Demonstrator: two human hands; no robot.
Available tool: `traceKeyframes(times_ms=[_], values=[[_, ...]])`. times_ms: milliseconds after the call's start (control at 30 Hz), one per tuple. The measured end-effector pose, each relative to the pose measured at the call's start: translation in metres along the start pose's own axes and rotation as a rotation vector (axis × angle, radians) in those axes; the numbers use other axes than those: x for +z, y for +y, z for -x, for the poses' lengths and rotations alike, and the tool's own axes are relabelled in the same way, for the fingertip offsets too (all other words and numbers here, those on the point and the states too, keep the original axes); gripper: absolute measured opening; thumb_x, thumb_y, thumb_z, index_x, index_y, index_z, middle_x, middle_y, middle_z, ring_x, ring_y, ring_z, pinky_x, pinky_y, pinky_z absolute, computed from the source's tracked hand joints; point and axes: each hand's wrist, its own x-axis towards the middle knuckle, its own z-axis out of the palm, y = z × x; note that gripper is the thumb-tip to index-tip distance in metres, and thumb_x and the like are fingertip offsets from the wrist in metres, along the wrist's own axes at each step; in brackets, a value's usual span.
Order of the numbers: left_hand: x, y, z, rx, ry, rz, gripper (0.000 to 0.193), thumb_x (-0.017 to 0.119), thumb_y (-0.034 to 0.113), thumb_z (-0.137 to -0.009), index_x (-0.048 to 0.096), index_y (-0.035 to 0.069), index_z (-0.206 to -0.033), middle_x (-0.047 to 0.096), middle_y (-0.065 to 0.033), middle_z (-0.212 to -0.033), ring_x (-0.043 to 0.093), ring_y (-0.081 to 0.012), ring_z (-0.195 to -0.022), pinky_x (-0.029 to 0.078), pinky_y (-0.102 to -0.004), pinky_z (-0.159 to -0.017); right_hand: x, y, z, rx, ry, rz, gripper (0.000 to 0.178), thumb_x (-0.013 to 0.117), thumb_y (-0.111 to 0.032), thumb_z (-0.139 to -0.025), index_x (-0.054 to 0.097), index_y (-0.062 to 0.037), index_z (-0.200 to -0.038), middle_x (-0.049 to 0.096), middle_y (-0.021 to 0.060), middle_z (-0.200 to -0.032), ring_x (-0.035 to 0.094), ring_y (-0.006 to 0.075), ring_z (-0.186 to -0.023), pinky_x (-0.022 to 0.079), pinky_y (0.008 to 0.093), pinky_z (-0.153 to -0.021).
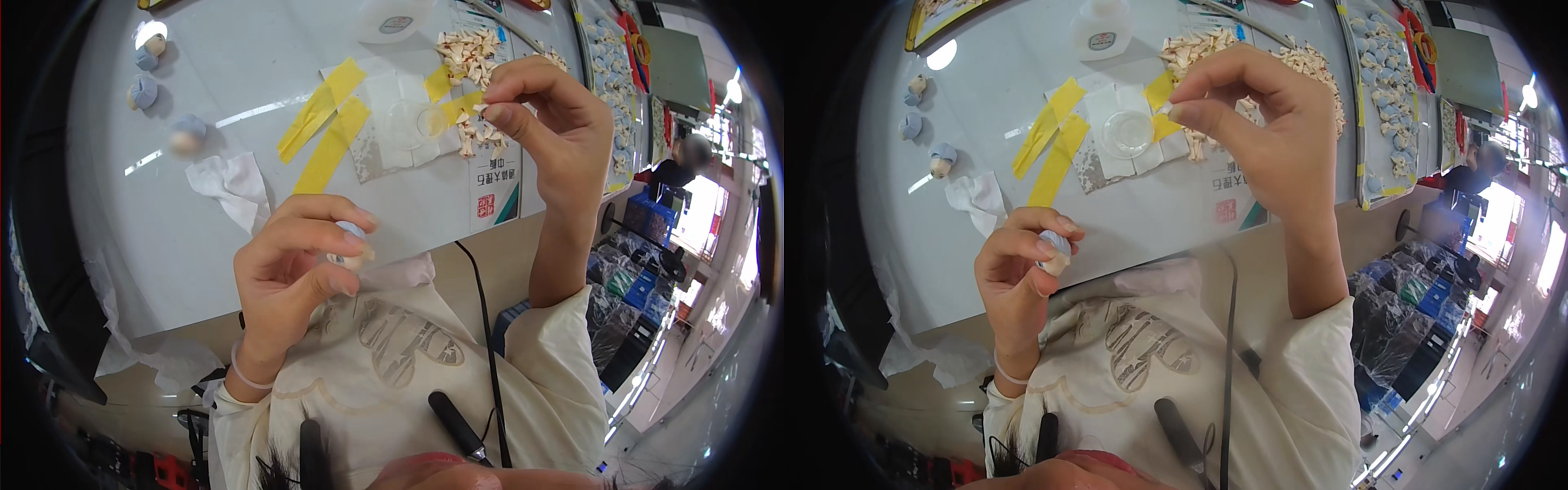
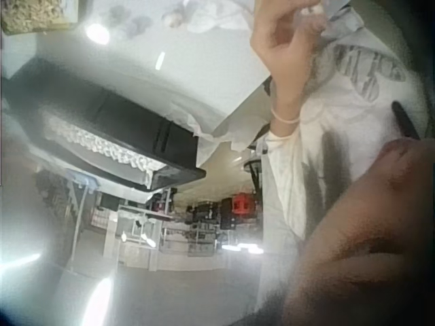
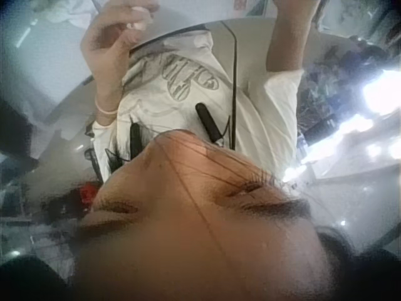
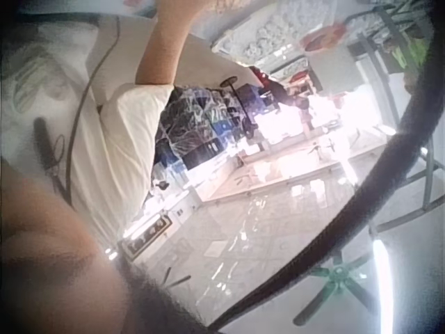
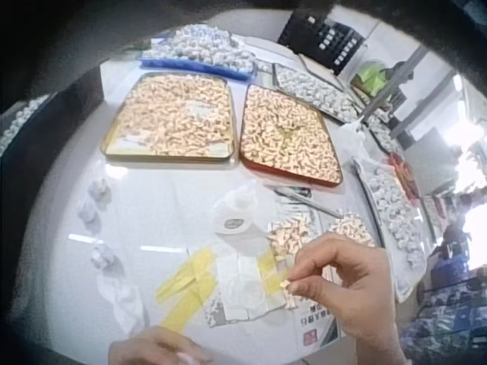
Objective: The recorder is assembling small toy heads by attaching hair pieces to the base parts.
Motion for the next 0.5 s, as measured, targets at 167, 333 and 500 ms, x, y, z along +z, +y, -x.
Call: traceKeyframes(times_ms=[167, 333, 500], values=[[0.004, 0.003, -0.001, 0.003, 0.01, -0.045, 0.028, 0.068, 0.003, -0.07, 0.057, -0.003, -0.095, 0.053, -0.0163, -0.103, 0.053, -0.0229, -0.094, 0.043, -0.0337, -0.082, 0.003, 0.002, 0.003, 0.077, -0.067, 0.01, 0.008, 0.065, 0.0, -0.066, 0.062, -0.0006, -0.074, 0.06, 0.0009, -0.071, 0.043, 0.0046, -0.057, 0.036, 0.0178, -0.057], [0.0, -0.003, -0.001, -0.014, -0.052, 0.104, 0.027, 0.066, 0.001, -0.071, 0.057, -0.005, -0.095, 0.053, -0.0183, -0.103, 0.053, -0.0227, -0.095, 0.045, -0.0327, -0.08, 0.004, -0.002, -0.002, 0.111, -0.136, 0.147, 0.008, 0.066, -0.003, -0.063, 0.063, -0.0026, -0.071, 0.06, -0.0015, -0.07, 0.04, 0.0052, -0.057, 0.033, 0.0194, -0.054], [0.002, -0.001, -0.002, -0.023, -0.015, 0.077, 0.026, 0.065, 0.001, -0.072, 0.056, -0.007, -0.096, 0.054, -0.0183, -0.101, 0.054, -0.0232, -0.094, 0.046, -0.0319, -0.078, 0.013, -0.014, -0.013, 0.059, -0.242, 0.343, 0.007, 0.066, -0.003, -0.067, 0.06, -0.0005, -0.07, 0.056, 0.001, -0.07, 0.046, 0.0075, -0.064, 0.032, 0.0211, -0.059]])
